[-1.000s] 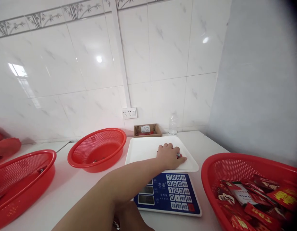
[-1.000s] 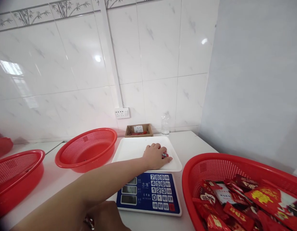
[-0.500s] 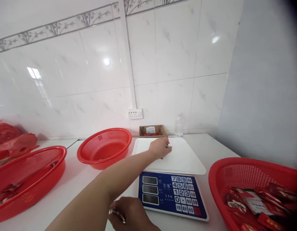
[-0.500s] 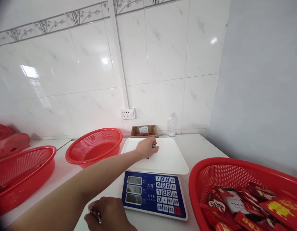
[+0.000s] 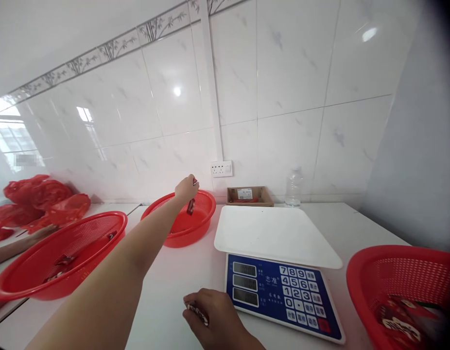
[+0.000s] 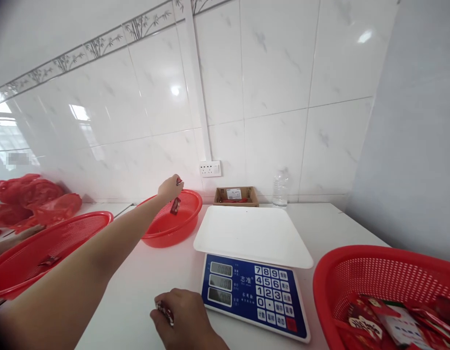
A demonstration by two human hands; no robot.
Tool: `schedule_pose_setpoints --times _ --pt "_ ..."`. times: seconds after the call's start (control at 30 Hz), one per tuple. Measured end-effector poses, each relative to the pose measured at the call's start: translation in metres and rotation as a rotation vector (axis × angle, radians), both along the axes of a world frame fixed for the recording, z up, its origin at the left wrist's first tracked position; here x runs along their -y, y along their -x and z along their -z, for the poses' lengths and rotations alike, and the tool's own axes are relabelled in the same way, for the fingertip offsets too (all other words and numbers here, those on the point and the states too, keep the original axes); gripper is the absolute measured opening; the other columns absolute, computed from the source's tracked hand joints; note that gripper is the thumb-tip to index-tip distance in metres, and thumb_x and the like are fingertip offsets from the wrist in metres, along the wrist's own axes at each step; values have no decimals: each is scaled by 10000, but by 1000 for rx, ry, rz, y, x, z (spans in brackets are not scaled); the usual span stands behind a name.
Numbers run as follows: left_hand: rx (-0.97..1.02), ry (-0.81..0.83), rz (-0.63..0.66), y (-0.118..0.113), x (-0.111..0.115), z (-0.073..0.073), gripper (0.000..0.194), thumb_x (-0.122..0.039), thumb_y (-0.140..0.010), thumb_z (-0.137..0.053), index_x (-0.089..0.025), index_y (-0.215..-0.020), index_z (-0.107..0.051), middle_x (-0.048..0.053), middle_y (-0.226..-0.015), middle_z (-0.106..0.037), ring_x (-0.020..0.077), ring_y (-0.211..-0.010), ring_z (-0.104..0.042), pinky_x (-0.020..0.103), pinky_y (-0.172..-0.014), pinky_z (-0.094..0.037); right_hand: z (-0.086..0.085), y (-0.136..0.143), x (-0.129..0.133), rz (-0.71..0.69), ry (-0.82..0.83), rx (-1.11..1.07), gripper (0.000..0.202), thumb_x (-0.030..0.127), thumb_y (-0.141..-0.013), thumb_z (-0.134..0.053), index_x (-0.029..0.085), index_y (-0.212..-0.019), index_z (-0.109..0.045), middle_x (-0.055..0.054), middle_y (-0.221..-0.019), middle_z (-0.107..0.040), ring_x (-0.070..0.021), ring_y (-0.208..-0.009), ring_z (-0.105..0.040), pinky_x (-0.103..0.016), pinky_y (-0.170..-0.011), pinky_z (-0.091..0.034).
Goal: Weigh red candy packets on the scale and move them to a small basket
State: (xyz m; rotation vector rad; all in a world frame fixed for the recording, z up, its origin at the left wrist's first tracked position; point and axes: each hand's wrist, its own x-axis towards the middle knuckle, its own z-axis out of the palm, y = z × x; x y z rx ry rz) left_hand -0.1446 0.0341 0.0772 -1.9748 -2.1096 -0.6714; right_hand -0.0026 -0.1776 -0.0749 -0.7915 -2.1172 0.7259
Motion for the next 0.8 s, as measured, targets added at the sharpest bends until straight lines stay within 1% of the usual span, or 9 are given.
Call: schedule_pose_setpoints --times 0.13,0.27,0.4,0.47,0.53,0.63,0.7,0.73,0.8 --pt "7 22 -55 22 2 0 257 -400 -881 -349 -189 -893 -495 68 -928 -604 181 -723 -581 281 -614 -396 -1 -1 -1 -9 9 -8 210 275 -779 -489 209 -896 -650 -27 -740 -667 -130 -653 -591 -221 -616 -413" --pt "4 50 -77 32 1 7 341 -463 -863 -390 -161 -870 -549 86 -966 -584 214 -812 -577 347 -734 -405 -1 -1 -1 -13 21 -1 217 270 -780 -483 198 -898 -651 -30 -745 -668 -131 -663 -592 -222 -623 -415" --pt "27 82 -70 36 0 17 299 -398 -861 -463 -141 -981 -557 69 -1020 -569 206 -919 -546 417 -821 -408 -2 -2 -1 -4 30 11 216 274 -789 -479 203 -905 -646 -26 -747 -662 -128 -659 -582 -224 -618 -410" --pt "66 84 -49 35 2 21 284 -363 -861 -483 -141 -1027 -542 65 -1049 -559 198 -931 -544 417 -817 -423 -1 -3 -2 -2 34 15 220 277 -793 -475 203 -912 -645 -28 -753 -661 -131 -670 -583 -229 -627 -412" --pt "126 71 -13 31 7 24 280 -366 -868 -465 -139 -1009 -551 73 -1042 -564 200 -918 -549 393 -791 -435 0 -3 -3 -4 44 11 223 278 -791 -478 200 -917 -645 -33 -759 -664 -138 -682 -587 -240 -639 -418" --pt "240 23 89 15 26 27 303 -381 -893 -377 -155 -941 -573 84 -1001 -591 202 -896 -551 314 -741 -435 1 -3 -5 0 115 -65 234 289 -783 -500 195 -944 -641 -49 -818 -673 -156 -730 -600 -264 -678 -436" --pt "318 -17 186 2 49 32 326 -382 -906 -314 -179 -947 -565 64 -973 -607 190 -885 -553 269 -720 -433 0 -3 -9 35 225 -200 244 303 -781 -515 193 -967 -628 -59 -883 -671 -166 -788 -604 -277 -721 -446" --pt "356 -36 235 -5 62 37 336 -389 -909 -288 -191 -965 -554 45 -964 -610 179 -883 -553 256 -717 -435 -1 -3 -10 59 297 -279 246 315 -782 -518 192 -967 -621 -58 -881 -668 -165 -780 -605 -275 -708 -456" --pt "428 -60 315 -15 92 50 349 -411 -906 -267 -200 -986 -533 25 -951 -606 168 -875 -552 242 -708 -442 -5 -6 -15 127 438 -431 255 354 -781 -517 180 -943 -610 -44 -785 -653 -149 -675 -598 -254 -601 -471"
